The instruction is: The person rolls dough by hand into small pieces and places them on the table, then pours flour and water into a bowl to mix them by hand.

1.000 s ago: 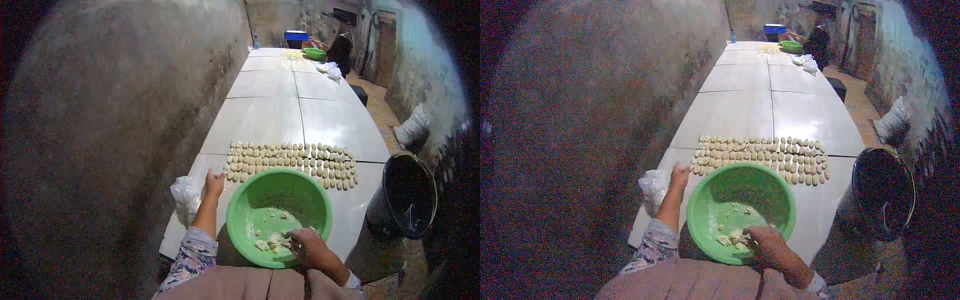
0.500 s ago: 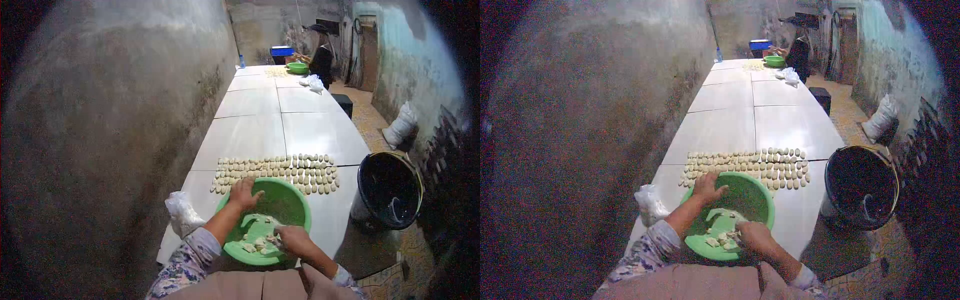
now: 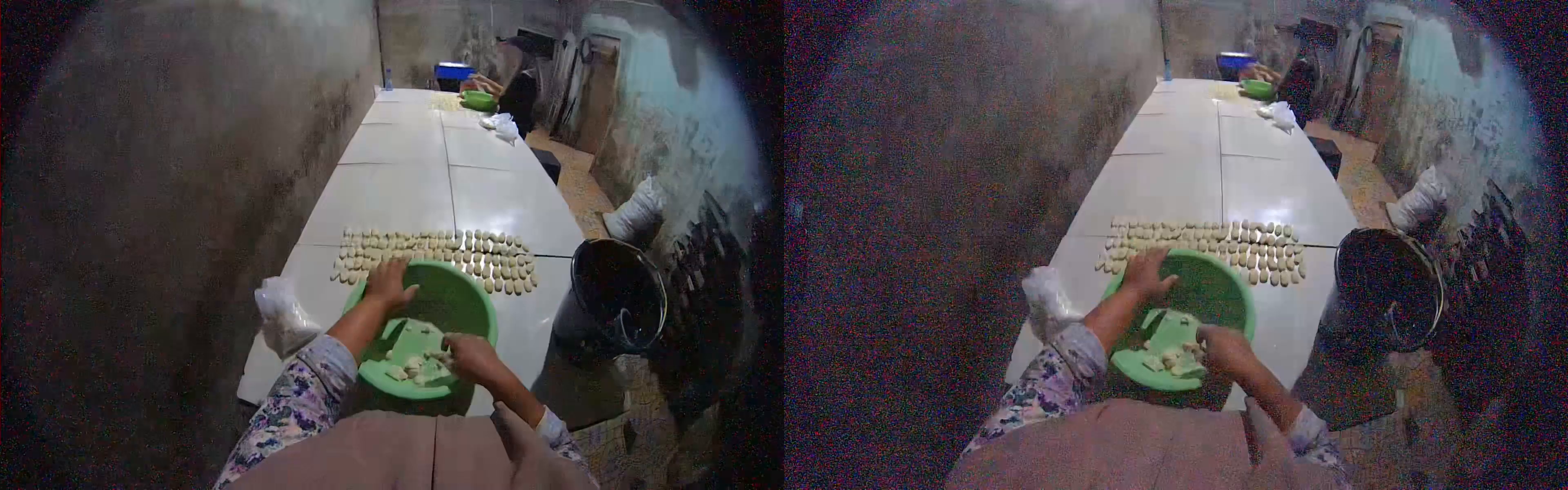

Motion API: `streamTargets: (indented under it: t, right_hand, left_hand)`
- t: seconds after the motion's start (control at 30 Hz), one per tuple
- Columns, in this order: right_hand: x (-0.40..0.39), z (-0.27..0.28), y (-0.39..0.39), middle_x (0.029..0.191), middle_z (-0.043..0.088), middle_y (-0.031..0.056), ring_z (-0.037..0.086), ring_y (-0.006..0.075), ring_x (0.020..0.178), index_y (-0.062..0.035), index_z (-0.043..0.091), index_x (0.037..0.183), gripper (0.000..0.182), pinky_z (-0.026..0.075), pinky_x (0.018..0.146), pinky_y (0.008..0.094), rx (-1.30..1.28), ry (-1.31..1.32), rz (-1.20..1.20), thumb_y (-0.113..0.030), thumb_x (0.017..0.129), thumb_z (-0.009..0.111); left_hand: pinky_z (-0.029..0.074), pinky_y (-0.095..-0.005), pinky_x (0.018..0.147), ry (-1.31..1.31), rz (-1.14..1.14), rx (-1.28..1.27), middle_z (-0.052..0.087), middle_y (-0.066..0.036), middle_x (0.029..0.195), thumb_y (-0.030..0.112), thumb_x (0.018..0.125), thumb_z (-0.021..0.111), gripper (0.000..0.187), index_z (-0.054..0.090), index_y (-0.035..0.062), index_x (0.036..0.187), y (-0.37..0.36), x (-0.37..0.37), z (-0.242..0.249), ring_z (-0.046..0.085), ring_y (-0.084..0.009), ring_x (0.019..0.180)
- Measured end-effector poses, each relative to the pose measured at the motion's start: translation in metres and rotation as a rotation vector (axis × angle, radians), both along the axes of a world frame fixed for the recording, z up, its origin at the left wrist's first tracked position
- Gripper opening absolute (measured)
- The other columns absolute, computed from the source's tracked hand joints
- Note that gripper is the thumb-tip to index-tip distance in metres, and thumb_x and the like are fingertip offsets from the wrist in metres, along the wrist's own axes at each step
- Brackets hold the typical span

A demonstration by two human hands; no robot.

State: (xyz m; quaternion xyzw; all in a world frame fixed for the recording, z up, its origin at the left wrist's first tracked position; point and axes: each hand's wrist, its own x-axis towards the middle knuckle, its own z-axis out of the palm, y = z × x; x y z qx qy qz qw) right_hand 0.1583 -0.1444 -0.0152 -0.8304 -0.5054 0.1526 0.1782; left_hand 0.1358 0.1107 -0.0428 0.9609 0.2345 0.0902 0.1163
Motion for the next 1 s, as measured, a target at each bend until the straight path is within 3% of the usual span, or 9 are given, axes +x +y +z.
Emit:
streamTargets:
  t: [0.2, 0.33, 0.5, 0.6, 0.63, 0.73, 0.77, 0.87, 1.0]
  right_hand:
    - [0.001, -0.005, 0.005, 0.086, 0.065, 0.0186, 0.063, 0.0375, 0.082, -0.0051, 0.061, 0.097, 0.027, 0.049, 0.072, 0.0455, -0.089, 0.129, -0.021, -0.029, 0.084, 0.062]
    - [-0.003, -0.004, 0.024, 0.098, 0.062, 0.0204, 0.060, 0.0370, 0.094, -0.0039, 0.059, 0.102, 0.029, 0.047, 0.078, 0.0440, -0.271, 0.146, 0.149, -0.020, 0.079, 0.064]
    - [-0.030, -0.015, 0.051, 0.102, 0.059, 0.0232, 0.061, 0.0411, 0.092, -0.0030, 0.053, 0.113, 0.035, 0.048, 0.077, 0.0484, -0.095, 0.056, 0.655, -0.024, 0.085, 0.057]
    - [-0.038, -0.033, 0.058, 0.106, 0.057, 0.0227, 0.060, 0.0401, 0.094, -0.0040, 0.050, 0.117, 0.034, 0.048, 0.079, 0.0487, -0.172, 0.120, 0.664, -0.019, 0.087, 0.053]
    - [-0.042, -0.016, 0.068, 0.138, 0.037, 0.0247, 0.050, 0.0420, 0.114, -0.0073, 0.042, 0.132, 0.056, 0.042, 0.094, 0.0471, -0.493, 0.145, 0.623, -0.005, 0.078, 0.057]
    - [-0.021, -0.026, 0.063, 0.137, 0.039, 0.0249, 0.049, 0.0428, 0.114, -0.0059, 0.048, 0.125, 0.046, 0.043, 0.091, 0.0480, -0.307, 0.211, 0.468, -0.005, 0.080, 0.056]
    - [-0.016, -0.027, 0.060, 0.105, 0.057, 0.0219, 0.059, 0.0408, 0.095, -0.0046, 0.059, 0.103, 0.022, 0.049, 0.079, 0.0486, -0.141, 0.011, 0.418, -0.015, 0.084, 0.056]
    - [-0.003, -0.001, 0.060, 0.102, 0.056, 0.0221, 0.058, 0.0397, 0.097, -0.0027, 0.061, 0.095, 0.017, 0.048, 0.080, 0.0482, 0.037, 0.073, 0.163, -0.013, 0.081, 0.060]
    - [0.025, -0.044, 0.060, 0.092, 0.058, 0.0230, 0.057, 0.0403, 0.086, -0.0017, 0.060, 0.091, 0.014, 0.047, 0.073, 0.0463, 0.310, 0.295, 0.071, -0.012, 0.082, 0.059]
  left_hand:
    - [0.028, -0.0457, 0.105, -0.039, -0.073, 0.071, 0.037, -0.013, 0.140, 0.037, 0.079, 0.064, 0.074, 0.031, 0.0136, 0.141, -0.001, -0.013, -0.012, 0.036, -0.0311, 0.127]
    - [0.027, -0.0468, 0.105, 0.014, -0.140, -0.026, 0.036, -0.012, 0.141, 0.031, 0.083, 0.062, 0.071, 0.028, 0.0146, 0.142, -0.014, -0.021, -0.001, 0.036, -0.0312, 0.127]
    - [0.029, -0.0481, 0.104, -0.008, -0.142, -0.012, 0.037, -0.011, 0.140, 0.034, 0.082, 0.063, 0.071, 0.030, 0.0152, 0.142, -0.020, -0.017, -0.007, 0.038, -0.0326, 0.125]
    - [0.029, -0.0492, 0.104, -0.078, -0.162, -0.024, 0.038, -0.012, 0.140, 0.035, 0.082, 0.064, 0.070, 0.031, 0.0147, 0.141, -0.019, -0.021, -0.009, 0.037, -0.0335, 0.126]
    - [0.028, -0.0497, 0.105, -0.090, -0.180, -0.045, 0.038, -0.013, 0.140, 0.034, 0.081, 0.065, 0.071, 0.032, 0.0143, 0.141, -0.018, -0.023, -0.007, 0.036, -0.0341, 0.127]
    - [0.027, -0.0479, 0.107, -0.058, -0.222, -0.093, 0.039, -0.014, 0.139, 0.033, 0.080, 0.066, 0.072, 0.032, 0.0136, 0.141, -0.013, -0.027, 0.002, 0.037, -0.0347, 0.127]
    - [0.029, -0.0451, 0.106, -0.182, -0.234, -0.099, 0.041, -0.016, 0.137, 0.032, 0.079, 0.067, 0.069, 0.037, 0.0128, 0.139, -0.010, -0.028, -0.009, 0.039, -0.0355, 0.126]
    - [0.031, -0.0438, 0.103, -0.240, -0.216, -0.151, 0.046, -0.016, 0.128, 0.032, 0.080, 0.066, 0.061, 0.043, 0.0133, 0.134, -0.008, -0.029, -0.009, 0.041, -0.0331, 0.121]
    - [0.037, -0.0425, 0.099, -0.504, -0.272, -0.299, 0.050, -0.018, 0.122, 0.024, 0.081, 0.065, 0.039, 0.059, 0.0080, 0.116, -0.008, -0.031, 0.007, 0.046, -0.0352, 0.117]
